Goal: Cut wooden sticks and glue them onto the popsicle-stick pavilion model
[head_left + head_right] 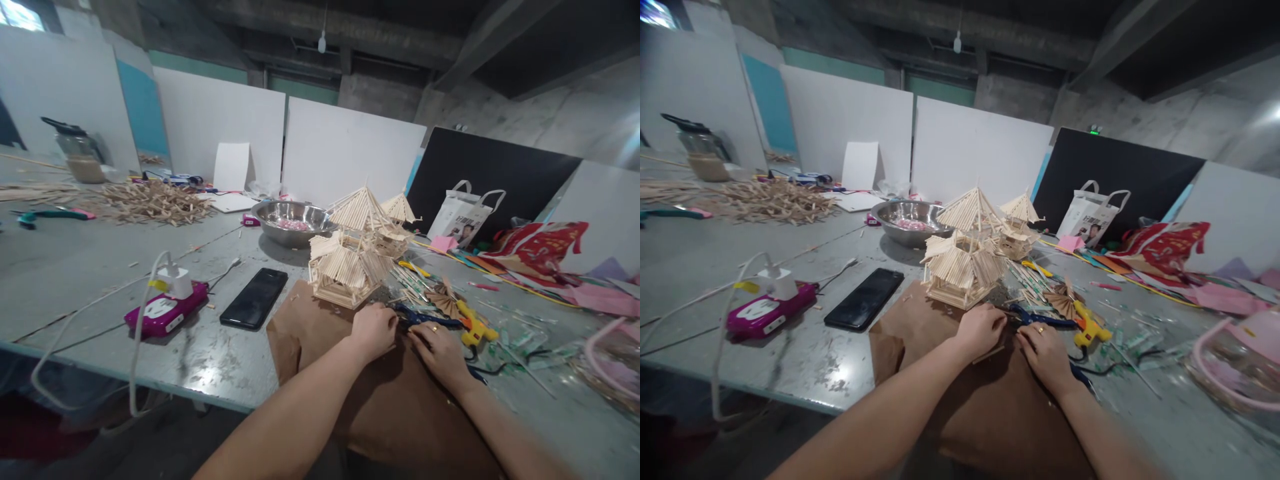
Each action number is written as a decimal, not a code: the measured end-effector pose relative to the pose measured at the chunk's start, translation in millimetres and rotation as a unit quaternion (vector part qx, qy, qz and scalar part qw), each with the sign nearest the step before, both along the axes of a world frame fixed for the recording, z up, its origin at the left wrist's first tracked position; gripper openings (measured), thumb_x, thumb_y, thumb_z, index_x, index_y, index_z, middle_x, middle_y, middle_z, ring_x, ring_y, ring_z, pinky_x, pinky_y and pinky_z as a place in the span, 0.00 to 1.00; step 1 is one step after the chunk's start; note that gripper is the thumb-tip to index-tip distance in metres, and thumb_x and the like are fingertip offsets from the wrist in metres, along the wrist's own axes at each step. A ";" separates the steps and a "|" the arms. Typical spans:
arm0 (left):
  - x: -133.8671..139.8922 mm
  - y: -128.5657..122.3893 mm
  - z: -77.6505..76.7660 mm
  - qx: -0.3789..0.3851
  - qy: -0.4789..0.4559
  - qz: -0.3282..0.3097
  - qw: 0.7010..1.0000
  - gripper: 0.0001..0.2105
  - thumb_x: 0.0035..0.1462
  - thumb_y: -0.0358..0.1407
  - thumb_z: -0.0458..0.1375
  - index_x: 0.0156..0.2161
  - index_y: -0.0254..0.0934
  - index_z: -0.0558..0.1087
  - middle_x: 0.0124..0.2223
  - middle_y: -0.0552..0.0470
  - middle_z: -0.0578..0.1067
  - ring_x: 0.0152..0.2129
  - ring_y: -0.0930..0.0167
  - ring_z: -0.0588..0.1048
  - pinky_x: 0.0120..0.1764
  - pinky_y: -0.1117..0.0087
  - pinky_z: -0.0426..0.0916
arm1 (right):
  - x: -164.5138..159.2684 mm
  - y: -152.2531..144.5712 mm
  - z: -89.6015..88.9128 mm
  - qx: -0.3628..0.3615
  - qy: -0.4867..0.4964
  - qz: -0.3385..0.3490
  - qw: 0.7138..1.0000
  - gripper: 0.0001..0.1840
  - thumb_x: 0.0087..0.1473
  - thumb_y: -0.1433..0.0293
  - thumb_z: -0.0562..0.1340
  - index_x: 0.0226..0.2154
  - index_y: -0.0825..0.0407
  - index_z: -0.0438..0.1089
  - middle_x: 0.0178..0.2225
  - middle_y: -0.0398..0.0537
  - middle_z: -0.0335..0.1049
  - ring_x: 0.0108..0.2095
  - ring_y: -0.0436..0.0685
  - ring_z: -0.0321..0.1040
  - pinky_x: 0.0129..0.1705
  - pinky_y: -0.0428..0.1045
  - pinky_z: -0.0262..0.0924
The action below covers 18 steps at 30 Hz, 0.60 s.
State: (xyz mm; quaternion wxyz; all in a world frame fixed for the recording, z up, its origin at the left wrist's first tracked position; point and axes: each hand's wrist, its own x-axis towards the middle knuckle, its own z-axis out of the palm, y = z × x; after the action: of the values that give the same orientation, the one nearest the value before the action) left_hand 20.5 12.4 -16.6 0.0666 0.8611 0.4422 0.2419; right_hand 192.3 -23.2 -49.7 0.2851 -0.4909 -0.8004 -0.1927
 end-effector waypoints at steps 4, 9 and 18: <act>-3.9 -4.6 10.3 0.055 -0.081 -0.028 0.995 0.14 0.55 0.37 0.42 0.31 0.39 0.70 0.31 0.52 0.70 0.31 0.74 0.67 0.34 0.75 0.60 | 0.2 -0.4 0.4 0.002 0.008 -0.007 1.000 0.09 0.52 0.69 0.52 0.29 0.53 0.66 0.28 0.49 0.68 0.31 0.54 0.63 0.34 0.50 0.56; -13.8 -5.0 22.3 0.110 -0.242 -0.014 0.964 0.13 0.55 0.36 0.42 0.31 0.37 0.69 0.29 0.51 0.68 0.29 0.75 0.66 0.34 0.76 0.60 | 1.6 -0.2 -1.0 0.010 0.013 -0.017 1.000 0.09 0.52 0.67 0.52 0.29 0.52 0.66 0.29 0.48 0.69 0.32 0.54 0.64 0.35 0.50 0.56; -21.0 8.4 26.8 0.175 -0.420 0.081 0.887 0.08 0.51 0.32 0.48 0.36 0.36 0.67 0.37 0.47 0.65 0.38 0.70 0.64 0.41 0.68 0.60 | 3.9 0.0 -3.4 0.017 0.012 -0.025 0.999 0.10 0.52 0.67 0.51 0.30 0.52 0.67 0.30 0.48 0.71 0.31 0.55 0.65 0.34 0.49 0.56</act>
State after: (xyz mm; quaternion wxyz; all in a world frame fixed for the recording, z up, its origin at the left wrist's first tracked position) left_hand -0.5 20.8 10.1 0.0743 0.6377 0.3915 0.6592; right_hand 196.2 -23.2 -53.0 0.2983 -0.5079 -0.7811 -0.2073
